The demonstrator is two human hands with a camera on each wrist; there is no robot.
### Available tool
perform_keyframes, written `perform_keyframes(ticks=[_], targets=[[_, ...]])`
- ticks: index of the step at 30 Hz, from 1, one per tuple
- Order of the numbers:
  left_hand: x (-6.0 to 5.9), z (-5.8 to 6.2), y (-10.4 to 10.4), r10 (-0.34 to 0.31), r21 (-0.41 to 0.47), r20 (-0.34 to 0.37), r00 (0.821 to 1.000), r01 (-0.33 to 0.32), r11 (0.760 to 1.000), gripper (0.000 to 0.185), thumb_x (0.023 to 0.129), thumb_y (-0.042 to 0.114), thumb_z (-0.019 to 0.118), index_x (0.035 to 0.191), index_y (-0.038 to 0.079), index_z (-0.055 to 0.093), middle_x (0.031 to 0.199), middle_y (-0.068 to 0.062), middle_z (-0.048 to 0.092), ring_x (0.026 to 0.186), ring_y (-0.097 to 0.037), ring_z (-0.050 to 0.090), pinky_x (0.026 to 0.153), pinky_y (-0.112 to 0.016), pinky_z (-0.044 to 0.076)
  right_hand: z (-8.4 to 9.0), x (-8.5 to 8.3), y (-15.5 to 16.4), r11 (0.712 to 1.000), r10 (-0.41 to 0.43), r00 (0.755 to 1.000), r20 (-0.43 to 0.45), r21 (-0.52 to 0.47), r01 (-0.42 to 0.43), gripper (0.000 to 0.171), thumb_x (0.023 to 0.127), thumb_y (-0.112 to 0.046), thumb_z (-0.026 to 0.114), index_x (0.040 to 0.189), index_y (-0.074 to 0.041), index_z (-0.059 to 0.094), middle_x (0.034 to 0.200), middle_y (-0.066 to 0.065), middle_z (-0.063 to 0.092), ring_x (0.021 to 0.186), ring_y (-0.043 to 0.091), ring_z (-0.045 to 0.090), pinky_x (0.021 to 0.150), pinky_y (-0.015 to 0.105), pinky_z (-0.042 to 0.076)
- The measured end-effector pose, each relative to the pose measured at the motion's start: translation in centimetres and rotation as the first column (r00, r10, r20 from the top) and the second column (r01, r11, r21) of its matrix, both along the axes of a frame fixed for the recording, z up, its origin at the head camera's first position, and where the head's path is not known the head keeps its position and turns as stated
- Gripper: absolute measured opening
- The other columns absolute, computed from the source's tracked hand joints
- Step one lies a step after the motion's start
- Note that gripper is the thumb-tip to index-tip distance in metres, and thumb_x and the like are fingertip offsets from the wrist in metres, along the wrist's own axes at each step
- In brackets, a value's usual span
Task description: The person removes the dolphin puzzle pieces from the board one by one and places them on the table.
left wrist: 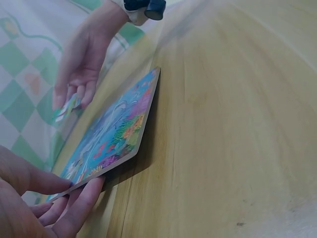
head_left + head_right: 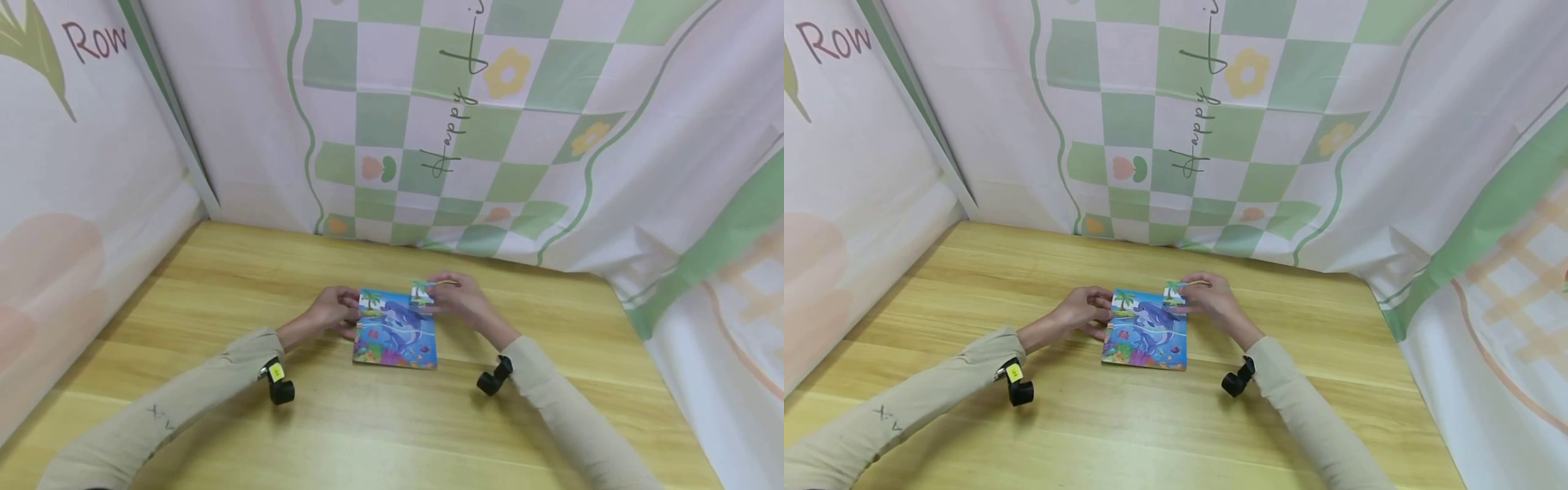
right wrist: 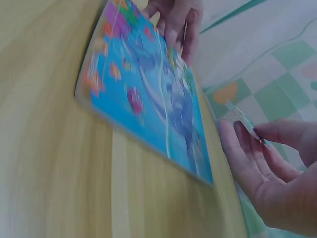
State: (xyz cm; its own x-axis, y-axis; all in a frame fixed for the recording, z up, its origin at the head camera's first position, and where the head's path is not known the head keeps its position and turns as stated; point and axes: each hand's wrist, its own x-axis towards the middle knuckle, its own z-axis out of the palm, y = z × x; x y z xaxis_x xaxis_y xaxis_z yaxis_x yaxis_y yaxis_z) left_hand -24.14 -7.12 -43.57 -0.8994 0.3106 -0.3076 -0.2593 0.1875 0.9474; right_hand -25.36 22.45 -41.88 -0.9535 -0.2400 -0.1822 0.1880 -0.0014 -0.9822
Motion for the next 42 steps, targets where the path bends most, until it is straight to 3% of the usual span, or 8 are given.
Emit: perform_keyframes(ticks=[6, 12, 20, 30, 34, 38, 40, 42], targets=[[-0.3, 0.1, 0.0, 0.006, -0.008, -0.009, 1.000, -0.006, 1.000, 0.054, 0.095, -0.011, 0.064, 0.147, -0.007, 0.049, 0.120, -0.021, 0.059, 0.096, -0.028, 0.066, 0.072, -0.038, 0.070, 0.3, 0.3, 2.9, 0.998, -0.048, 0.999, 0.009, 0.048, 0.047, 0.035, 0.103, 0.003, 0.060, 0.133, 0.017, 0.048, 0.099, 0.009, 0.073, 0.086, 0.020, 0.077, 0.097, 0.046, 0.063], [-0.5, -0.2, -0.2, -0.006, -0.004, -0.005, 1.000, 0.006, 1.000, 0.058, 0.095, -0.010, 0.065, 0.149, -0.007, 0.047, 0.123, -0.023, 0.058, 0.099, -0.030, 0.066, 0.073, -0.039, 0.070, 0.3, 1.0, 5.4, 0.991, -0.063, 0.998, -0.013, 0.116, 0.064, 0.037, 0.103, 0.003, 0.059, 0.134, 0.018, 0.047, 0.109, 0.016, 0.065, 0.088, 0.020, 0.075, 0.092, 0.038, 0.067], [-0.4, -0.1, -0.2, -0.015, -0.007, -0.002, 1.000, 0.015, 1.000, 0.059, 0.095, -0.010, 0.065, 0.151, -0.006, 0.045, 0.125, -0.024, 0.057, 0.104, -0.032, 0.065, 0.074, -0.039, 0.070, 0.2, 1.6, 7.9, 0.980, -0.082, 0.997, -0.001, 0.182, 0.080, 0.038, 0.102, 0.003, 0.061, 0.134, 0.018, 0.047, 0.111, 0.019, 0.066, 0.087, 0.020, 0.074, 0.089, 0.039, 0.068], [-0.4, -0.2, -0.1, -0.015, -0.003, 0.017, 1.000, 0.015, 1.000, 0.061, 0.095, -0.011, 0.065, 0.151, -0.005, 0.044, 0.125, -0.024, 0.057, 0.103, -0.031, 0.066, 0.073, -0.039, 0.070, -0.2, 2.0, 8.0, 0.932, -0.028, 0.999, -0.046, 0.359, 0.043, 0.037, 0.102, 0.004, 0.059, 0.131, 0.023, 0.047, 0.120, 0.042, 0.058, 0.080, 0.023, 0.073, 0.079, 0.038, 0.070], [-0.5, -0.3, -0.1, -0.017, 0.000, 0.009, 1.000, 0.017, 1.000, 0.061, 0.095, -0.011, 0.065, 0.151, -0.005, 0.044, 0.124, -0.024, 0.056, 0.102, -0.031, 0.066, 0.073, -0.040, 0.070, -0.2, 1.9, 7.7, 0.882, -0.016, 0.995, -0.096, 0.468, 0.059, 0.033, 0.102, 0.002, 0.061, 0.127, 0.022, 0.052, 0.114, 0.035, 0.062, 0.078, 0.020, 0.072, 0.074, 0.034, 0.070], [-0.6, -0.4, -0.1, -0.026, 0.007, 0.008, 1.000, 0.026, 1.000, 0.061, 0.095, -0.010, 0.066, 0.151, -0.005, 0.044, 0.123, -0.023, 0.056, 0.101, -0.030, 0.066, 0.073, -0.040, 0.070, -0.4, 1.7, 7.7, 0.763, 0.030, 0.985, -0.172, 0.641, 0.089, 0.028, 0.100, -0.003, 0.065, 0.119, 0.017, 0.060, 0.103, 0.026, 0.068, 0.079, 0.019, 0.067, 0.067, 0.028, 0.066], [-0.6, -0.4, -0.1, -0.026, 0.009, 0.009, 1.000, 0.026, 1.000, 0.061, 0.094, -0.011, 0.065, 0.151, -0.005, 0.043, 0.123, -0.023, 0.056, 0.101, -0.030, 0.066, 0.073, -0.040, 0.071, -0.5, 1.5, 7.8, 0.697, 0.063, 0.977, -0.203, 0.709, 0.102, 0.025, 0.098, -0.005, 0.068, 0.114, 0.014, 0.064, 0.101, 0.024, 0.069, 0.082, 0.024, 0.065, 0.068, 0.028, 0.061], [-0.5, -0.5, 0.0, -0.024, 0.011, 0.010, 1.000, 0.024, 1.000, 0.062, 0.094, -0.012, 0.065, 0.152, -0.005, 0.043, 0.122, -0.024, 0.055, 0.101, -0.030, 0.066, 0.072, -0.040, 0.071, -0.6, 1.4, 7.9, 0.652, 0.093, 0.971, -0.218, 0.751, 0.107, 0.023, 0.097, -0.007, 0.070, 0.111, 0.011, 0.066, 0.101, 0.024, 0.070, 0.088, 0.028, 0.064, 0.073, 0.030, 0.056]])
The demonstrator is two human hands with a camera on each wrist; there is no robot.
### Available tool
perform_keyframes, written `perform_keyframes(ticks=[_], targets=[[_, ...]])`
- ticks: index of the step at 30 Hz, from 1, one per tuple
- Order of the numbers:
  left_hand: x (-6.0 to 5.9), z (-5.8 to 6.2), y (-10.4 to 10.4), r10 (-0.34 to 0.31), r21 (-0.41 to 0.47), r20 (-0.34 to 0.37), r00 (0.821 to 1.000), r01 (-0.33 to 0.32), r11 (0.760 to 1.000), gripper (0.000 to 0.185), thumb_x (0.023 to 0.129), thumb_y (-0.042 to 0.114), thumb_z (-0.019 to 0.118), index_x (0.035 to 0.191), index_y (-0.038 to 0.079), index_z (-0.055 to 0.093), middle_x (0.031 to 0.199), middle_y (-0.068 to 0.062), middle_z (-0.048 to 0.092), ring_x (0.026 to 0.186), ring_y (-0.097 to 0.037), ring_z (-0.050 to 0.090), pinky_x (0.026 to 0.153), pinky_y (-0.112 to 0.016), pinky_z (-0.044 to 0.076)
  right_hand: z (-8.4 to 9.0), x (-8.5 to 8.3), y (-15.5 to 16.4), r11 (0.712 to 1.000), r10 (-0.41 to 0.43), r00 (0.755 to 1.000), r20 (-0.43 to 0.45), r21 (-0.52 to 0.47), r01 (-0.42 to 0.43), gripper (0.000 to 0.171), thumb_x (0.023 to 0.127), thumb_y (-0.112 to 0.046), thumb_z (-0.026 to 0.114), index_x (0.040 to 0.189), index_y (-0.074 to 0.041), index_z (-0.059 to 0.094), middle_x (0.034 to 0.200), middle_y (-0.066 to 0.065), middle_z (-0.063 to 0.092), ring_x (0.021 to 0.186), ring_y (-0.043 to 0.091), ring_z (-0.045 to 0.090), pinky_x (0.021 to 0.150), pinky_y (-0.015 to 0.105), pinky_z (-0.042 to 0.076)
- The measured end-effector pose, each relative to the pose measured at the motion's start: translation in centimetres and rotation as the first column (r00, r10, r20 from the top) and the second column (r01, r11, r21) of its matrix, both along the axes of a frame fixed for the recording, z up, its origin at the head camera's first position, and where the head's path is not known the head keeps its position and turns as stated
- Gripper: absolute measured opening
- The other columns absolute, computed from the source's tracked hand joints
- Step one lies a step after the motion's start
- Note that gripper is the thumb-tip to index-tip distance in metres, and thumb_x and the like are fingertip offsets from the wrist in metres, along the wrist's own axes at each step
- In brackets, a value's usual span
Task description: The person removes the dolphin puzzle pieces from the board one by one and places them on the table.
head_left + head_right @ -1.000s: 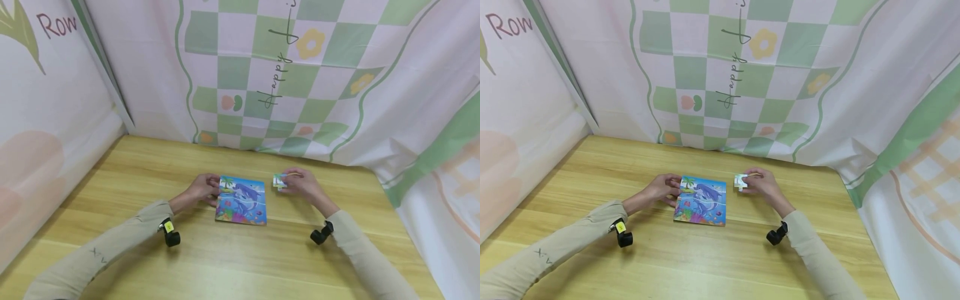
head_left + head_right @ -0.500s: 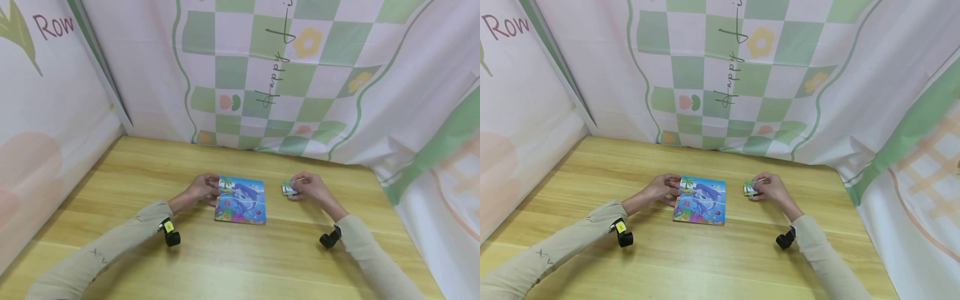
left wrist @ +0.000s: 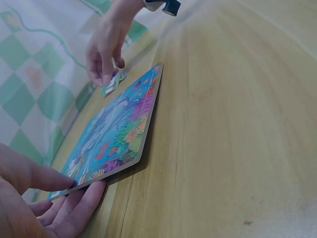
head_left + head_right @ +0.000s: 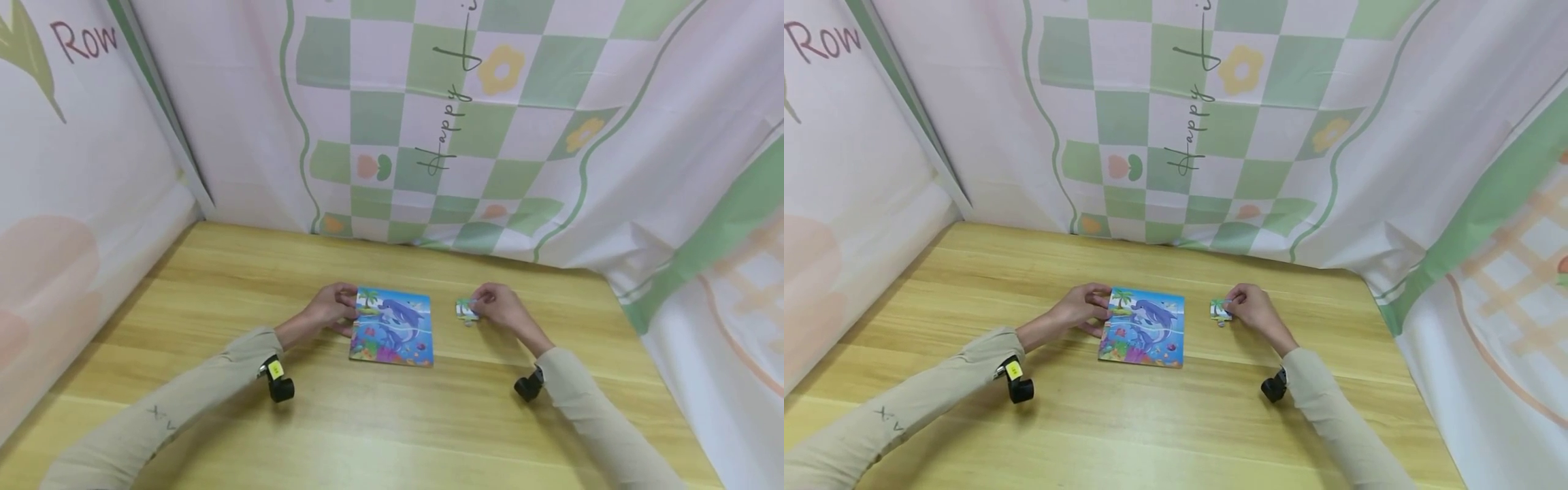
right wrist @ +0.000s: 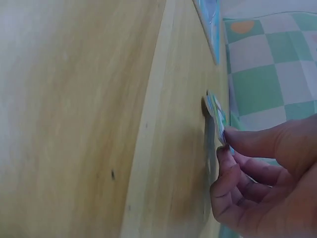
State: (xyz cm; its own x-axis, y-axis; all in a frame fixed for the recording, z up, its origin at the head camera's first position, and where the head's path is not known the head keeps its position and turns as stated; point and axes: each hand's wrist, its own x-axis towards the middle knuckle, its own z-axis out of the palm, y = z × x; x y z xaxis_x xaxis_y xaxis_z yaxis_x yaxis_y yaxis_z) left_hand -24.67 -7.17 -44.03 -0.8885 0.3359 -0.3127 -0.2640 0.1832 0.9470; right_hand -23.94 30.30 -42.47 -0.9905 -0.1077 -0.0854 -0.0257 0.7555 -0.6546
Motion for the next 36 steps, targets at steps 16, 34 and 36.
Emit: perform_keyframes(ticks=[16, 34, 36], targets=[[0.1, 0.1, 0.1, -0.017, -0.008, -0.016, 1.000, 0.017, 1.000, 0.061, 0.096, -0.010, 0.063, 0.153, -0.005, 0.041, 0.120, -0.021, 0.054, 0.101, -0.030, 0.064, 0.071, -0.038, 0.070, -0.4, -0.6, 0.2, 1.000, 0.022, 1.000, -0.019, 0.016, -0.021, 0.017, 0.095, -0.007, 0.075, 0.101, 0.005, 0.065, 0.097, 0.018, 0.068, 0.088, 0.025, 0.061, 0.075, 0.027, 0.051], [0.5, -0.4, 0.2, -0.001, -0.015, -0.041, 0.999, 0.000, 1.000, 0.060, 0.095, -0.010, 0.063, 0.152, -0.006, 0.043, 0.116, -0.020, 0.056, 0.096, -0.027, 0.063, 0.070, -0.038, 0.070, 0.1, -0.2, -0.7, 0.999, 0.027, 0.997, -0.070, 0.028, -0.025, 0.016, 0.095, -0.006, 0.073, 0.103, 0.006, 0.066, 0.099, 0.020, 0.070, 0.090, 0.029, 0.065, 0.078, 0.034, 0.060], [0.6, -0.3, 0.2, -0.005, -0.017, -0.044, 0.999, 0.004, 1.000, 0.060, 0.096, -0.010, 0.063, 0.152, -0.006, 0.043, 0.116, -0.020, 0.056, 0.096, -0.027, 0.063, 0.070, -0.037, 0.070, 0.2, -0.1, -0.9, 0.999, 0.025, 0.997, -0.075, 0.023, -0.024, 0.015, 0.095, -0.005, 0.072, 0.104, 0.006, 0.066, 0.099, 0.020, 0.070, 0.091, 0.029, 0.065, 0.078, 0.034, 0.061]])
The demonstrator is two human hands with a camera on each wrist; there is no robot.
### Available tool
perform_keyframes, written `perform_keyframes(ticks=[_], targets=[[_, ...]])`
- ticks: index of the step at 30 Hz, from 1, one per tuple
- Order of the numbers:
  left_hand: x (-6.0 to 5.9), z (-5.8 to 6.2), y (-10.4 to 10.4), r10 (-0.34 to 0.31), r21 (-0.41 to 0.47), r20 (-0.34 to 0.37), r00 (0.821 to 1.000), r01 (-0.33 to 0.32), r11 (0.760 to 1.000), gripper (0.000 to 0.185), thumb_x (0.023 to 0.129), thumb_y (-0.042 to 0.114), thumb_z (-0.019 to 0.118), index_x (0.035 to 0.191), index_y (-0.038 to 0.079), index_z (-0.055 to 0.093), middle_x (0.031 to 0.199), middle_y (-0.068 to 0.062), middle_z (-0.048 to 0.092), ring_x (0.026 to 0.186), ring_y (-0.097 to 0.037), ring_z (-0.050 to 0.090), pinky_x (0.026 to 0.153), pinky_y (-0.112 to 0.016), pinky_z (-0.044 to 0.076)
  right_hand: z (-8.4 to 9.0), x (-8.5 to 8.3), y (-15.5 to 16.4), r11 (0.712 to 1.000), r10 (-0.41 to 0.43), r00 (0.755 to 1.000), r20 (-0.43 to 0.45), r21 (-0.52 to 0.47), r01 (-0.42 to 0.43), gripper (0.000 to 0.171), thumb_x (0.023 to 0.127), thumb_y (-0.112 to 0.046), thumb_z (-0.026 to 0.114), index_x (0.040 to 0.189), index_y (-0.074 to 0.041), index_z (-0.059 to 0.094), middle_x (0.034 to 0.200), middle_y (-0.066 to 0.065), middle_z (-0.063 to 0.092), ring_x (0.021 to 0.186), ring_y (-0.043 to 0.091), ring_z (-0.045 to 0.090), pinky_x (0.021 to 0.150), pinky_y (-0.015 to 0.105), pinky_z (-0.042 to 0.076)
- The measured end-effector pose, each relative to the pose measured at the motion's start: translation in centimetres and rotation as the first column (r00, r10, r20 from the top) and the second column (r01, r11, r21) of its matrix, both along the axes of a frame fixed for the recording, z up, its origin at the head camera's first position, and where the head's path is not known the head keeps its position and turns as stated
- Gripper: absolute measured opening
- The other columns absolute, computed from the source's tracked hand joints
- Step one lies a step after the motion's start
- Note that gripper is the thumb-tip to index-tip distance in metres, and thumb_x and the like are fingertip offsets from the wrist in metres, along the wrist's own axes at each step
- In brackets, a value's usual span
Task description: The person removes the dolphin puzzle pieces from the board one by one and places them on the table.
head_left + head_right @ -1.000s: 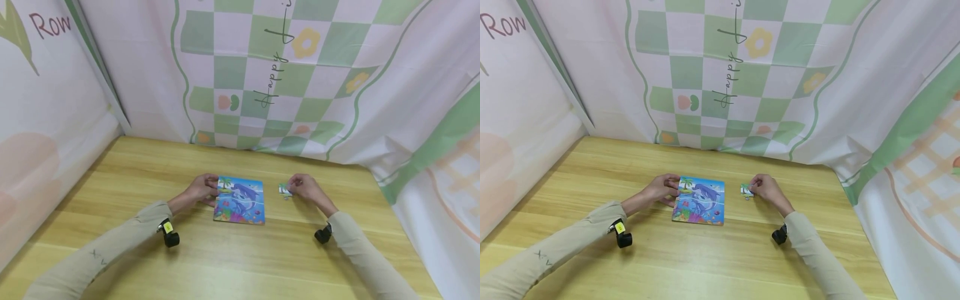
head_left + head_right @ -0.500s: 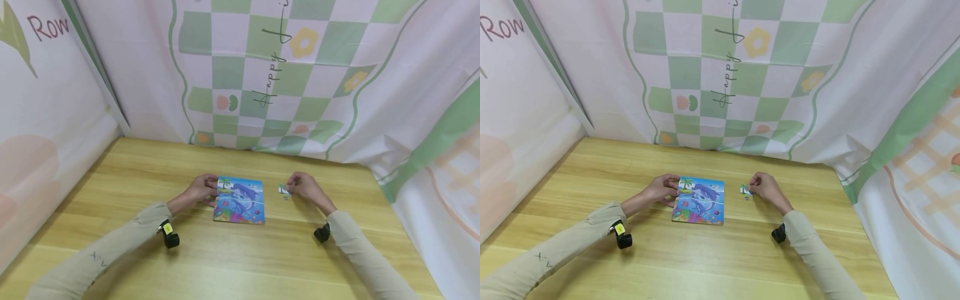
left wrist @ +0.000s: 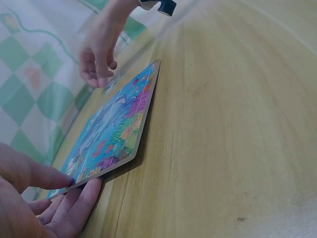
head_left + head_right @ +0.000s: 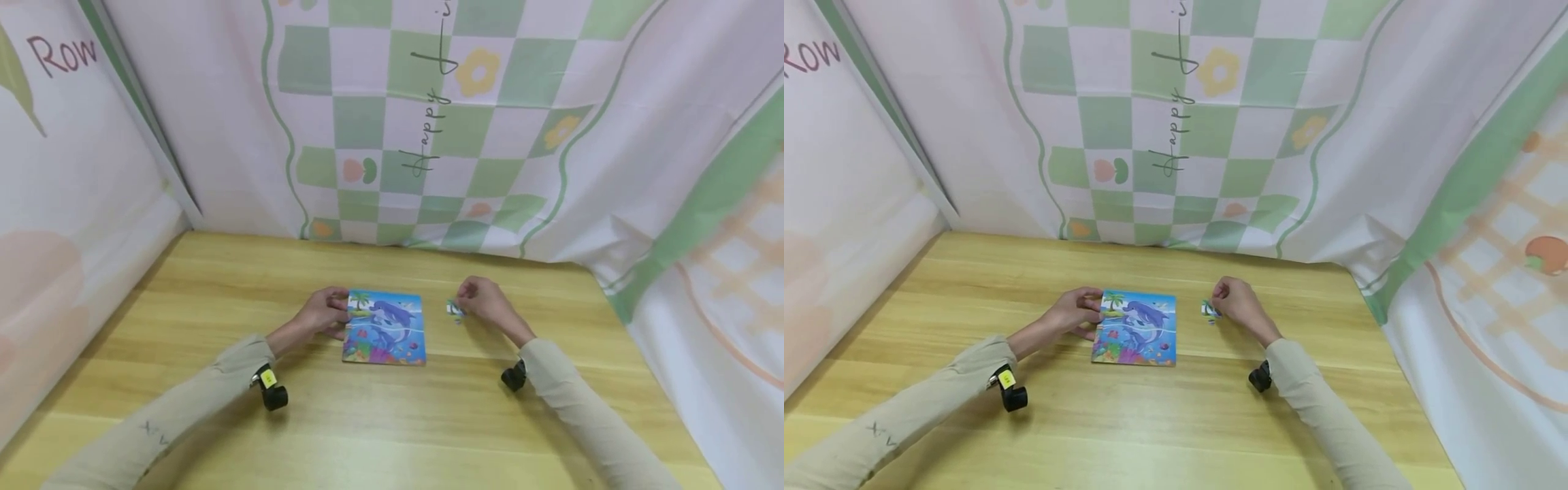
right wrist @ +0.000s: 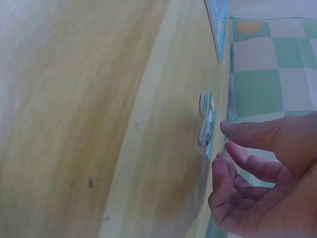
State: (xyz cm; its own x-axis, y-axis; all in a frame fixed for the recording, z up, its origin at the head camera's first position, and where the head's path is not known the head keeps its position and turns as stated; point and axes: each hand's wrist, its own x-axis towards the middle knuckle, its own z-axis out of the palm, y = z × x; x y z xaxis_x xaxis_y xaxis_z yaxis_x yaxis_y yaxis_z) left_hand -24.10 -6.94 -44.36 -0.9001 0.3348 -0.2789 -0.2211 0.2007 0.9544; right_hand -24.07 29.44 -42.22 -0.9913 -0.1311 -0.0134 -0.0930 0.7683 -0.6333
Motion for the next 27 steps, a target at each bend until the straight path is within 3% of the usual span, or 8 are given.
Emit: perform_keyframes(ticks=[9, 15, 27], targets=[[0.2, 0.0, -0.1, -0.013, 0.013, -0.008, 1.000, 0.013, 1.000, 0.060, 0.096, -0.009, 0.063, 0.152, -0.007, 0.041, 0.116, -0.020, 0.055, 0.097, -0.027, 0.063, 0.070, -0.037, 0.070, 1.0, -0.1, -2.2, 0.998, -0.010, 1.000, -0.009, -0.069, 0.009, 0.011, 0.097, -0.003, 0.070, 0.103, 0.005, 0.064, 0.101, 0.020, 0.068, 0.086, 0.029, 0.067, 0.067, 0.030, 0.063], [0.3, 0.1, -0.1, 0.009, 0.004, 0.003, 1.000, -0.009, 1.000, 0.061, 0.095, -0.011, 0.063, 0.152, -0.006, 0.042, 0.119, -0.021, 0.055, 0.098, -0.028, 0.063, 0.070, -0.037, 0.070, 1.5, -0.3, -4.6, 0.995, 0.024, 0.999, -0.029, -0.099, -0.027, 0.011, 0.098, -0.004, 0.070, 0.101, 0.004, 0.064, 0.100, 0.019, 0.067, 0.084, 0.026, 0.064, 0.067, 0.025, 0.057], [0.3, -0.1, 0.1, 0.010, 0.001, -0.010, 1.000, -0.010, 1.000, 0.060, 0.096, -0.010, 0.062, 0.152, -0.005, 0.042, 0.119, -0.021, 0.056, 0.097, -0.027, 0.063, 0.072, -0.036, 0.070, 1.6, -0.8, -8.6, 0.989, 0.098, 0.992, -0.086, -0.103, -0.106, 0.009, 0.095, -0.002, 0.073, 0.097, 0.003, 0.066, 0.098, 0.018, 0.069, 0.088, 0.028, 0.066, 0.073, 0.029, 0.060]])
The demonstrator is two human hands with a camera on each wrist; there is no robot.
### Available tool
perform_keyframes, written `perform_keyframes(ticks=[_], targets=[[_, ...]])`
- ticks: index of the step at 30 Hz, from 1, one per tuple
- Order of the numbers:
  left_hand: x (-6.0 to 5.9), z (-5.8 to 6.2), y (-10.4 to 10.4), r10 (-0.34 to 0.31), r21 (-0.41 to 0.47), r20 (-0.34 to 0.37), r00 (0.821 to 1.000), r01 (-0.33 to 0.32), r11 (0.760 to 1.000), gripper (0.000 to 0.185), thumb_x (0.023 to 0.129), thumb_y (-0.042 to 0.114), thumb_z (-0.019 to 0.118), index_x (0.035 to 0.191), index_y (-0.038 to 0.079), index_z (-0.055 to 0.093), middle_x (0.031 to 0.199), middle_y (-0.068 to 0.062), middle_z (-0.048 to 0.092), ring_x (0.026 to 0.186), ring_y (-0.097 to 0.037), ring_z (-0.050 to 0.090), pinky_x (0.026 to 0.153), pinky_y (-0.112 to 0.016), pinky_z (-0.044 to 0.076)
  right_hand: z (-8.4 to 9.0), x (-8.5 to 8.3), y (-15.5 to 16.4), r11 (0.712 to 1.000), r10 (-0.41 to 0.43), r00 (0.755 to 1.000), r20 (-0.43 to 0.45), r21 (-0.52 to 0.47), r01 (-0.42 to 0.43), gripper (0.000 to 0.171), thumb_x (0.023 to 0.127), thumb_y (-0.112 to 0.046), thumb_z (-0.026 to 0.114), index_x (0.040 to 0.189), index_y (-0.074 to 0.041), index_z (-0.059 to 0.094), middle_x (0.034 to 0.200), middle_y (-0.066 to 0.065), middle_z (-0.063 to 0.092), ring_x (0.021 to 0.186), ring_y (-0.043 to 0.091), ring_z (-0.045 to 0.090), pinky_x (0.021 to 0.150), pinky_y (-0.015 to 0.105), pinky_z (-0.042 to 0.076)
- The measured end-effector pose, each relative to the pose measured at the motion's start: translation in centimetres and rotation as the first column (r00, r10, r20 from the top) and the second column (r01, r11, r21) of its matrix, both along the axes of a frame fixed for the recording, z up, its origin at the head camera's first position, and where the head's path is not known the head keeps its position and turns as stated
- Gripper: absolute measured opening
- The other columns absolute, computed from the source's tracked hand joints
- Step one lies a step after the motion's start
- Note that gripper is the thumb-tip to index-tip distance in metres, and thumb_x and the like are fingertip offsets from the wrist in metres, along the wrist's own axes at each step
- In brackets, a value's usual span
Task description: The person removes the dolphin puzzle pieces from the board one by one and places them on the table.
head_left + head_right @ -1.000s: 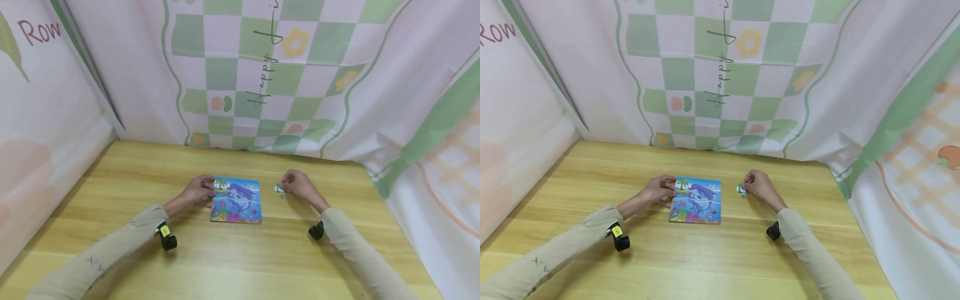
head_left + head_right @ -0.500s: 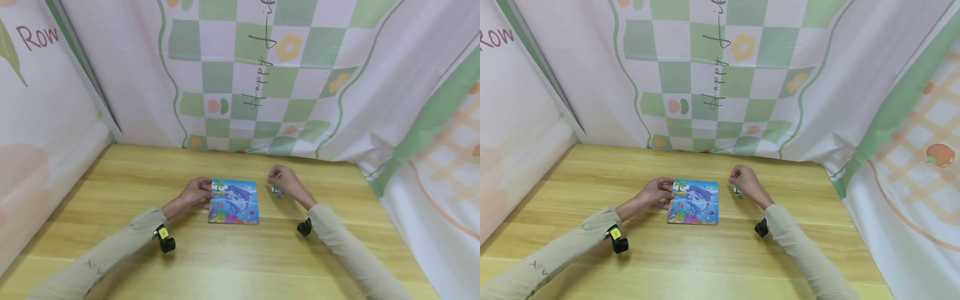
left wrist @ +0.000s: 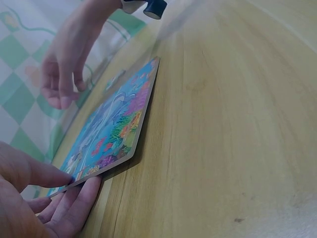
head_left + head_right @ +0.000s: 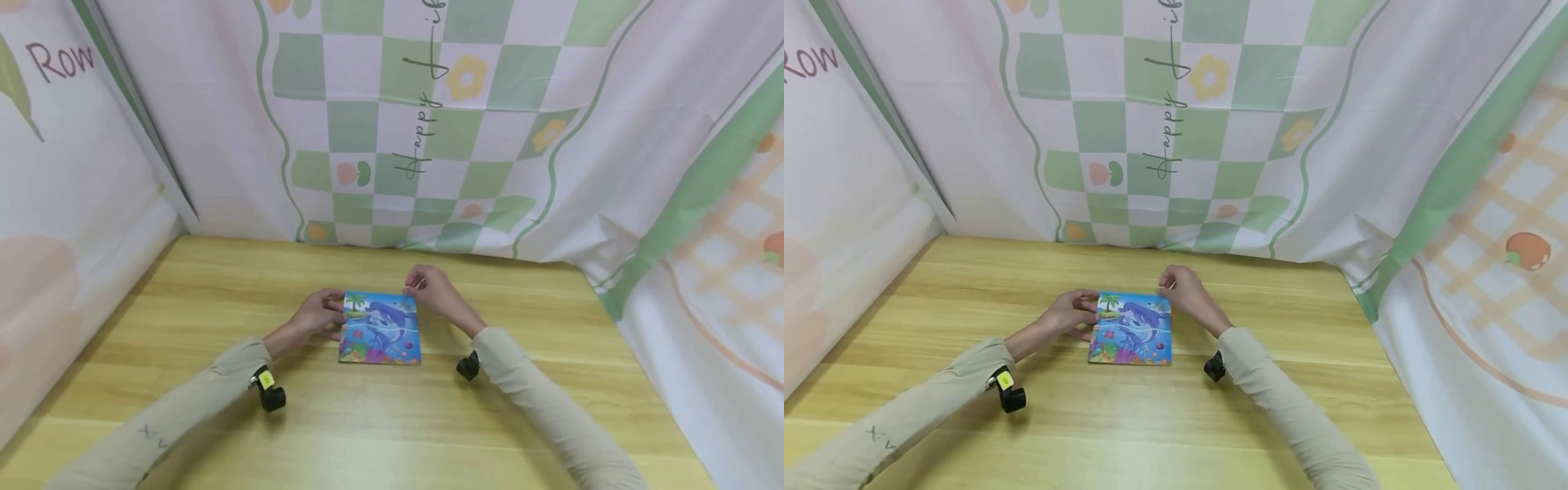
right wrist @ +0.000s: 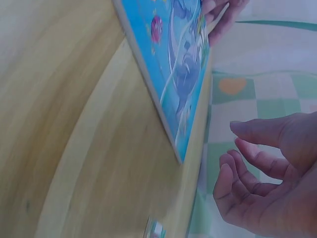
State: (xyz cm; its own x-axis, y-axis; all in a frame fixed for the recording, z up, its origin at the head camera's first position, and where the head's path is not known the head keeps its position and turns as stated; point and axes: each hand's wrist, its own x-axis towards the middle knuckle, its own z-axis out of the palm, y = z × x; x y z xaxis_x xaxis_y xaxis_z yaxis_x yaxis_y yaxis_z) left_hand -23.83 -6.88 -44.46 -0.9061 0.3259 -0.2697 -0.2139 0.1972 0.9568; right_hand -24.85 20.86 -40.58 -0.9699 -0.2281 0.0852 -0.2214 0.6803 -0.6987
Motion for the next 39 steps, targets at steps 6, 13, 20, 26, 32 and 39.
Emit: perform_keyframes(ticks=[6, 13, 20, 26, 32, 39], targets=[[-0.1, 0.1, 0.2, -0.008, -0.002, -0.006, 1.000, 0.008, 1.000, 0.060, 0.096, -0.010, 0.062, 0.152, -0.005, 0.042, 0.118, -0.020, 0.056, 0.097, -0.026, 0.063, 0.072, -0.036, 0.070, -0.2, 0.0, -1.5, 0.999, 0.054, 0.998, 0.031, -0.006, -0.053, 0.014, 0.095, -0.003, 0.074, 0.103, 0.004, 0.065, 0.103, 0.019, 0.067, 0.092, 0.030, 0.066, 0.080, 0.034, 0.064], [0.0, 0.1, 0.3, -0.015, -0.001, -0.009, 1.000, 0.015, 1.000, 0.059, 0.096, -0.010, 0.062, 0.152, -0.005, 0.042, 0.117, -0.020, 0.056, 0.097, -0.026, 0.063, 0.072, -0.036, 0.070, -1.1, 0.1, -2.7, 0.991, 0.132, 0.989, 0.065, 0.031, -0.134, 0.030, 0.094, -0.009, 0.078, 0.115, 0.005, 0.063, 0.115, 0.021, 0.062, 0.106, 0.035, 0.065, 0.095, 0.043, 0.063], [-0.1, 0.2, 0.2, -0.027, 0.009, 0.014, 1.000, 0.027, 1.000, 0.062, 0.097, -0.009, 0.063, 0.154, -0.006, 0.040, 0.124, -0.023, 0.054, 0.099, -0.028, 0.065, 0.072, -0.037, 0.070, -1.8, 0.4, -3.4, 0.980, 0.151, 0.984, 0.093, 0.115, -0.161, 0.041, 0.093, -0.018, 0.081, 0.125, 0.002, 0.063, 0.124, 0.020, 0.058, 0.115, 0.035, 0.058, 0.103, 0.049, 0.058], [-0.1, 0.4, 0.1, 0.004, -0.005, 0.051, 0.999, -0.004, 1.000, 0.064, 0.095, -0.011, 0.063, 0.154, -0.005, 0.040, 0.128, -0.026, 0.054, 0.104, -0.031, 0.064, 0.073, -0.038, 0.070, -1.9, 1.0, -4.5, 0.964, 0.146, 0.983, 0.107, 0.209, -0.166, 0.049, 0.094, -0.021, 0.080, 0.134, -0.001, 0.060, 0.133, 0.017, 0.055, 0.125, 0.033, 0.050, 0.112, 0.050, 0.052], [-0.2, 0.3, 0.2, -0.001, -0.015, 0.035, 0.999, 0.002, 1.000, 0.063, 0.095, -0.010, 0.063, 0.154, -0.005, 0.040, 0.127, -0.026, 0.055, 0.103, -0.031, 0.064, 0.073, -0.038, 0.070, -1.8, 0.8, -4.3, 0.962, 0.163, 0.981, 0.107, 0.204, -0.182, 0.049, 0.094, -0.023, 0.080, 0.133, -0.002, 0.059, 0.132, 0.014, 0.055, 0.125, 0.032, 0.048, 0.111, 0.050, 0.051], [-0.2, 0.5, 0.3, -0.006, -0.020, 0.023, 1.000, 0.007, 1.000, 0.062, 0.096, -0.010, 0.062, 0.154, -0.006, 0.041, 0.123, -0.024, 0.056, 0.100, -0.029, 0.064, 0.071, -0.038, 0.070, -1.9, 0.6, -4.1, 0.958, 0.186, 0.978, 0.098, 0.202, -0.202, 0.044, 0.094, -0.023, 0.081, 0.127, -0.003, 0.061, 0.127, 0.013, 0.057, 0.121, 0.032, 0.050, 0.107, 0.049, 0.052]])
